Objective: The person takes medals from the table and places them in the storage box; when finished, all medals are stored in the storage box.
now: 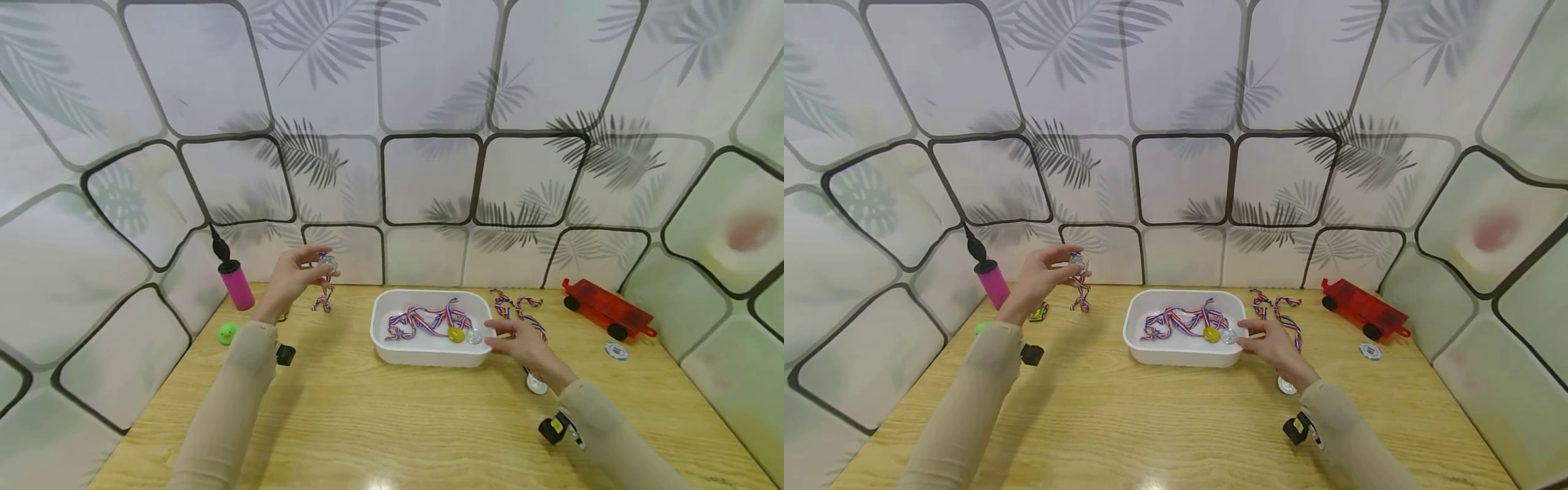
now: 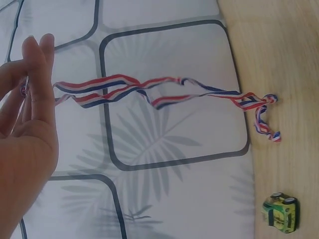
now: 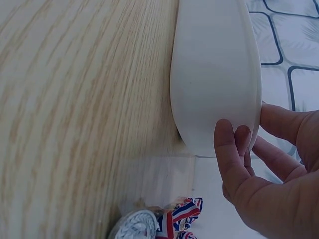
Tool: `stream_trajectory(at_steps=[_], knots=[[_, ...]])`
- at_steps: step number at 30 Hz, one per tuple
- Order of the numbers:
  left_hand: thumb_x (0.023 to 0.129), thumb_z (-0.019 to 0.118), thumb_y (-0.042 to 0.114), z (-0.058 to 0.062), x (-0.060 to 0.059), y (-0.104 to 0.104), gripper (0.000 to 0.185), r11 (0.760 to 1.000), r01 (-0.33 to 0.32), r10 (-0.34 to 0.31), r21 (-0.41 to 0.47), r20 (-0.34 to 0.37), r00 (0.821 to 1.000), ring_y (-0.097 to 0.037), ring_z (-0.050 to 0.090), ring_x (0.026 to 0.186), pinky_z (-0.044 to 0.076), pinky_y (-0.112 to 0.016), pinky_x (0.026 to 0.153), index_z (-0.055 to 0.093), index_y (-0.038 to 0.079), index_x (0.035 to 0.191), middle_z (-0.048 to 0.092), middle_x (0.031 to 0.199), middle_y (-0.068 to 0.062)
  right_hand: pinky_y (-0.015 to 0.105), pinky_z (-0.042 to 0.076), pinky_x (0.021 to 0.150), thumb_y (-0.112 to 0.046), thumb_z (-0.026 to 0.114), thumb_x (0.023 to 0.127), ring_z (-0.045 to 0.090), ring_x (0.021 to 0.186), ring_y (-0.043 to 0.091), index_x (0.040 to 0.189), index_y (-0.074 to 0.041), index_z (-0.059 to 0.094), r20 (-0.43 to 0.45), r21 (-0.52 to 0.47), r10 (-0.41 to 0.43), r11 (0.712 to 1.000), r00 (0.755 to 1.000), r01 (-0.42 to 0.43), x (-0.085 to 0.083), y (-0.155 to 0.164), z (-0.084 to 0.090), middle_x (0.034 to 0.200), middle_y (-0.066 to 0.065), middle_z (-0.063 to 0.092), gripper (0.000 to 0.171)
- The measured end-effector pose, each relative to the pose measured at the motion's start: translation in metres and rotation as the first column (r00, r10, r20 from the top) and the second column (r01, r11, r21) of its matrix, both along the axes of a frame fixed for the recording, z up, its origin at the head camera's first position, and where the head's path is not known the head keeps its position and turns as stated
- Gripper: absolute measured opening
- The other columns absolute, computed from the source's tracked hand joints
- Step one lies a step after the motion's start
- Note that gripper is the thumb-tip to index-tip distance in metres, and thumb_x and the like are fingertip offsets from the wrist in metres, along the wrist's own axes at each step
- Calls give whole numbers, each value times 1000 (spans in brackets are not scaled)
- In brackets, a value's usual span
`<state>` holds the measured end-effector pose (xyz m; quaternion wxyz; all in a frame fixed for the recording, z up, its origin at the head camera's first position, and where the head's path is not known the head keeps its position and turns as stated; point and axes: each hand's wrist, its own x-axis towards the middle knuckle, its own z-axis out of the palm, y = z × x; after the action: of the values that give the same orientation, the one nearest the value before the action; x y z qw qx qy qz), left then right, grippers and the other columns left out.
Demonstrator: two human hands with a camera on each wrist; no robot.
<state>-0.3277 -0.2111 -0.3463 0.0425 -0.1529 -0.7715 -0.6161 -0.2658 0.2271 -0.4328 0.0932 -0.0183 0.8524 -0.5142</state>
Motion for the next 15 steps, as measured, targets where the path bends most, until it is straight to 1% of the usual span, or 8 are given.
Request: stream_trajectory(at_steps=[3,6,7,10,13,15], knots=[[93,65,6,6,-4,4,47,1000,-18,18,-6,-18,1000,-13,73,80,61,-46,77,54,6,138,61,126,-23,37,60,85,-12,68,92,61,96,21,135,6,53,-3,0,3,1000,1000,-3,-1,1,-1,126,26,53,49],[93,65,7,14,-9,9,47,1000,-25,25,10,-53,998,-14,73,81,63,-37,70,53,5,139,59,131,-24,36,60,85,-12,68,93,60,97,21,135,7,53,-11,3,8,1000,1000,-8,-1,2,-1,127,27,52,49],[93,65,7,17,-10,10,47,1000,-23,24,22,-65,998,-15,73,85,63,-35,69,53,4,139,59,131,-24,36,60,85,-12,68,93,60,98,22,135,7,53,-11,2,9,1000,1000,-9,-2,2,-1,127,27,52,49],[94,64,6,26,-13,15,45,999,-20,24,41,-87,996,-17,73,86,62,-31,66,54,4,138,60,131,-23,37,60,85,-12,68,93,59,97,21,135,7,53,-8,-6,13,1000,1000,-13,-2,2,-1,126,27,51,49],[94,64,5,35,-15,20,45,998,-28,33,54,-103,994,-17,73,86,62,-30,66,54,5,138,60,132,-21,37,60,86,-10,67,92,59,95,20,135,8,52,-10,-16,18,1000,1000,-18,-2,1,-1,126,28,52,49],[93,64,4,40,-18,24,46,998,-36,43,54,-130,991,-15,73,84,62,-30,64,54,6,138,60,132,-22,37,60,85,-10,67,92,60,95,20,135,8,52,-18,-13,22,1000,1000,-23,-3,1,-1,125,28,52,49]])
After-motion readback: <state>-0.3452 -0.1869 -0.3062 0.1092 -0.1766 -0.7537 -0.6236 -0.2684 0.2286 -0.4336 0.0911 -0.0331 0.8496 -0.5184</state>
